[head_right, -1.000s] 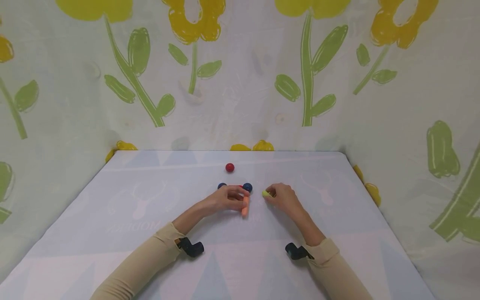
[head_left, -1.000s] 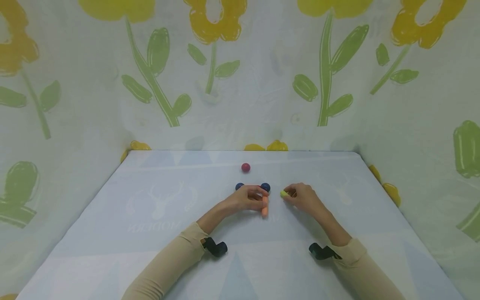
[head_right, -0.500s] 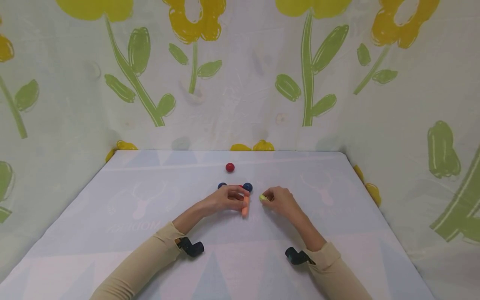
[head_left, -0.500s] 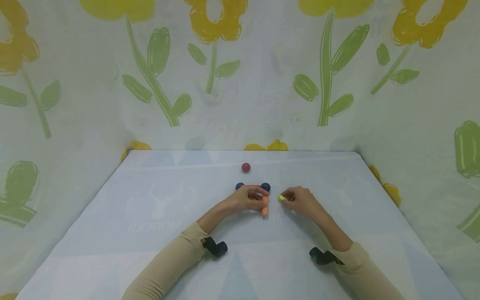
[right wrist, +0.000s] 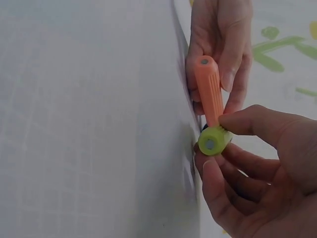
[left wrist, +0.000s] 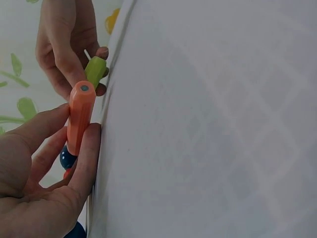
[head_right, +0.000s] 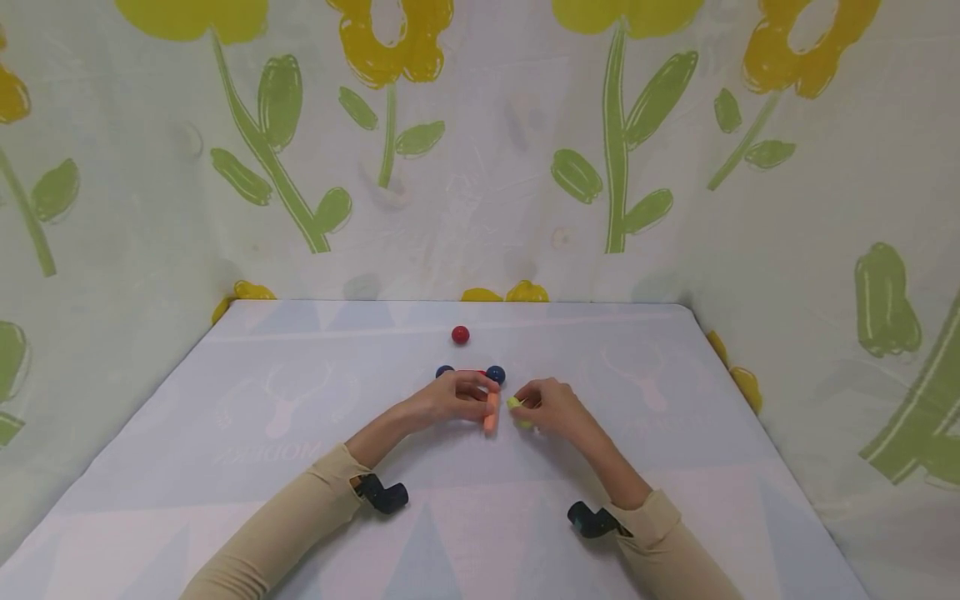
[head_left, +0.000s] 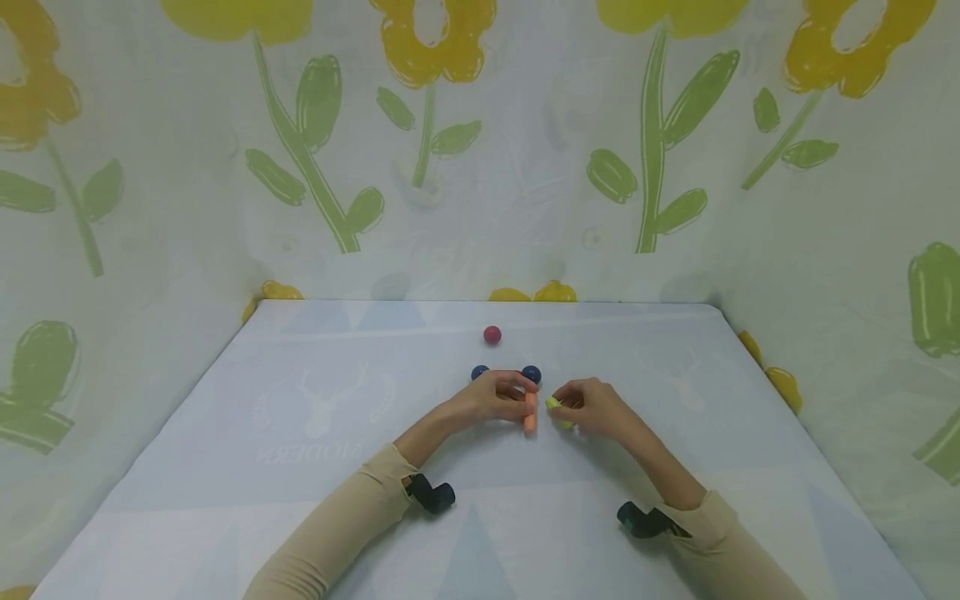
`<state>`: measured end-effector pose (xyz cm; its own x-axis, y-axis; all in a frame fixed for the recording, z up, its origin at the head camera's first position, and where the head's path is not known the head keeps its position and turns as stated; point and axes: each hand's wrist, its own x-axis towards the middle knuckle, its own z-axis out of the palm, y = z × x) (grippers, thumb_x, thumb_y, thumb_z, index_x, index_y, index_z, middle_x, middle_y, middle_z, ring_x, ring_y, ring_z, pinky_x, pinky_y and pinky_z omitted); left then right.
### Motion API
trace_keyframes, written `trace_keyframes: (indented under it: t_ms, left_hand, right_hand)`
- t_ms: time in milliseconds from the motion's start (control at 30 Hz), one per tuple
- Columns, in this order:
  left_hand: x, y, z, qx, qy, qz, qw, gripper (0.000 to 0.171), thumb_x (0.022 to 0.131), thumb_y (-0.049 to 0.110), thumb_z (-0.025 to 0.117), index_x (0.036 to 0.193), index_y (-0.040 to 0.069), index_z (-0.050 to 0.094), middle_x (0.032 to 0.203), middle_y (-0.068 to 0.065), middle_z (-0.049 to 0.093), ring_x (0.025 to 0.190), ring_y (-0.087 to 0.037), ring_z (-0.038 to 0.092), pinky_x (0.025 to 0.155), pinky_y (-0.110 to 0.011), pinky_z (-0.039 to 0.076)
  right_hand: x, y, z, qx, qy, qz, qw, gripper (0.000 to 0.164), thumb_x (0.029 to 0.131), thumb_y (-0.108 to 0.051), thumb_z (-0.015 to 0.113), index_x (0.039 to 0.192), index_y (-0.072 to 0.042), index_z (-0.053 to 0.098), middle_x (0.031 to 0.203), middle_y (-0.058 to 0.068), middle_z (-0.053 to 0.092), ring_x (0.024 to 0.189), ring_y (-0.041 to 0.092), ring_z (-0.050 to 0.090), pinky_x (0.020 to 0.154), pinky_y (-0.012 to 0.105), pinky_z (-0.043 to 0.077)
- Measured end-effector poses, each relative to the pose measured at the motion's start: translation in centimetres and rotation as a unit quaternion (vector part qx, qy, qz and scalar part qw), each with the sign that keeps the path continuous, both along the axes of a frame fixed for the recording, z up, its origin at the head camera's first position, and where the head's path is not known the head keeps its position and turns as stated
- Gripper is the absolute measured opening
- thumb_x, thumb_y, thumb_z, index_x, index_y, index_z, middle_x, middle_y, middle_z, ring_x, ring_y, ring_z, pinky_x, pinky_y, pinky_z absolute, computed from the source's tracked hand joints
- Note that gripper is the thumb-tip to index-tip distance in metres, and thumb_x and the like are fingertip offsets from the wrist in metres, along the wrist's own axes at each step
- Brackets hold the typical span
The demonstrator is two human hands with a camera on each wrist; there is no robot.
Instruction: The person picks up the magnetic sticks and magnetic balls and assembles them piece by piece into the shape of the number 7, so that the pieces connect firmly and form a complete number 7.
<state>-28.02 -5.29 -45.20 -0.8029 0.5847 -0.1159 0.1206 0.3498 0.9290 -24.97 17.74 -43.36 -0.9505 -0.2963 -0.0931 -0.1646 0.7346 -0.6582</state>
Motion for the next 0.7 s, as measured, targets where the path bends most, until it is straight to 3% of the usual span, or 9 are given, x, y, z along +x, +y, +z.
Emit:
trace_keyframes:
  t_ms: [267,700]
  left_hand:
    - [-0.05,-0.04,-0.05,0.001,0.001,-0.004,1.0,0.033,0.089,0.022,0.073,0.121,0.016,0.067,0.115,-0.005,0.069,0.104,-0.016,0.063,0.087,-0.026,0.053]
    - [-0.1,-0.11,-0.04,0.003,-0.002,-0.008,1.0,0.034,0.09,0.025,0.072,0.122,0.016,0.066,0.115,-0.005,0.068,0.103,-0.017,0.062,0.091,-0.03,0.054]
  right_hand:
    - [0.38,-0.17,0.0,-0.02,-0.023,-0.004,1.0,0.033,0.088,-0.022,0.073,0.113,-0.001,0.069,0.087,0.005,0.071,0.065,0.011,0.061,0.059,0.025,0.055]
    - [1.07,-0.39,0.05,-0.073,-0.124,0.021,0.989,0.037,0.087,-0.029,0.075,0.113,-0.003,0.07,0.092,0.005,0.073,0.073,0.014,0.067,0.072,0.028,0.058]
